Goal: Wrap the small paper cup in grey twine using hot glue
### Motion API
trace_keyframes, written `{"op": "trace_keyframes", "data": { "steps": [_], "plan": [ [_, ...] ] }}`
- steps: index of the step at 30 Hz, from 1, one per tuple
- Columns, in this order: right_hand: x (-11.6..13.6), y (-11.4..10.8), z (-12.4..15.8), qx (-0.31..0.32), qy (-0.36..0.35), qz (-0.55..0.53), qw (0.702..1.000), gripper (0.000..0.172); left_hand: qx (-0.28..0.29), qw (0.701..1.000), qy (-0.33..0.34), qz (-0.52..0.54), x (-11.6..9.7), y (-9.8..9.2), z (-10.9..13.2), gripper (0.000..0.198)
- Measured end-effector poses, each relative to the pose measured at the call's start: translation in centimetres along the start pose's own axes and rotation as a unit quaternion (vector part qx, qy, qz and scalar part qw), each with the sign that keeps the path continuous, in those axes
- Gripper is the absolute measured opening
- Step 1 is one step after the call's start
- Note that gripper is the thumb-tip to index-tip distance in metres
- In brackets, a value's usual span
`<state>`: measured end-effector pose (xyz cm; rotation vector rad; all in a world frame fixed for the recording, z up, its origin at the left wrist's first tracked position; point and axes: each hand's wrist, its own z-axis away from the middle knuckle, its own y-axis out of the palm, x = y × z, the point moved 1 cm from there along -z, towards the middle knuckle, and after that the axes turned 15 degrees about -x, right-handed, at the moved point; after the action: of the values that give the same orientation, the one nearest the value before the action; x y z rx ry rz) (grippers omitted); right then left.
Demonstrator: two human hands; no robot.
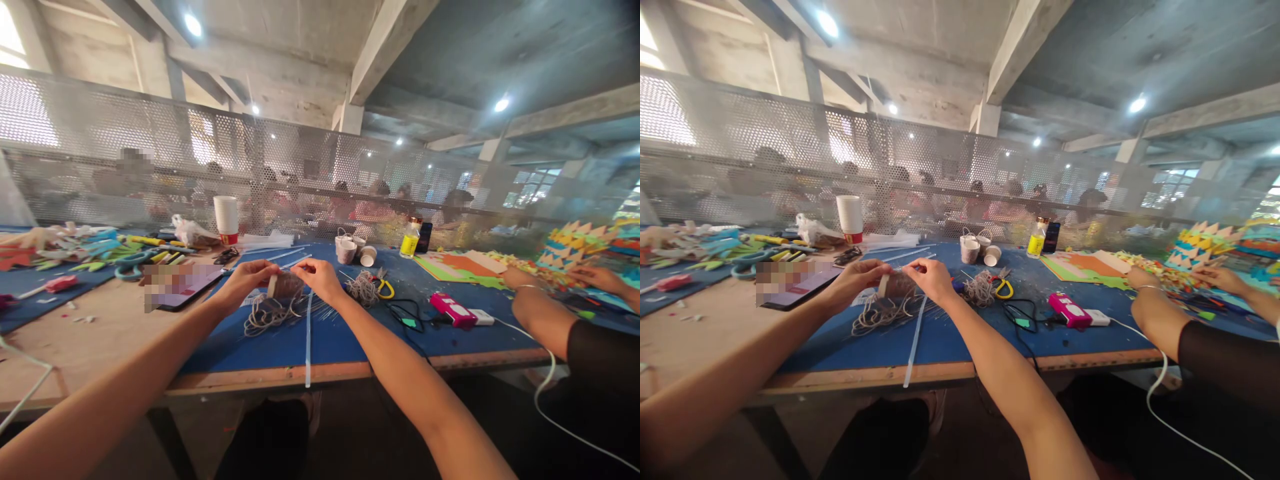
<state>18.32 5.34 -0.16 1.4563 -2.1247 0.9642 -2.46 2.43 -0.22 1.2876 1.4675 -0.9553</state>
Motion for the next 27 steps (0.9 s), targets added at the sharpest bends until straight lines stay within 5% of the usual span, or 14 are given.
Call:
{"op": "trace_keyframes", "data": {
  "steps": [8, 14, 18, 22, 27],
  "plan": [
    [-1.3, -0.5, -0.8, -0.048, 0.064, -0.001, 0.997, 0.020, -0.012, 0.985, -0.093, 0.143, -0.8, -1.1, -0.4, 0.028],
    [-1.7, -0.4, -1.4, -0.005, 0.186, -0.244, 0.952, 0.037, 0.056, 0.958, -0.170, 0.226, -1.3, -1.9, -0.5, 0.024],
    [-1.8, -0.6, -1.4, 0.029, 0.095, -0.124, 0.987, 0.051, 0.038, 0.954, -0.177, 0.241, -1.4, -1.8, -0.5, 0.018],
    [-1.2, -0.9, -0.9, -0.075, -0.032, 0.088, 0.993, 0.033, 0.004, 0.965, -0.157, 0.209, -1.0, -1.2, -0.6, 0.014],
    [1.0, -0.6, 0.0, -0.094, -0.148, 0.038, 0.984, 0.018, -0.018, 0.988, -0.094, 0.124, -0.5, -0.4, -0.3, 0.023]
  ]
}}
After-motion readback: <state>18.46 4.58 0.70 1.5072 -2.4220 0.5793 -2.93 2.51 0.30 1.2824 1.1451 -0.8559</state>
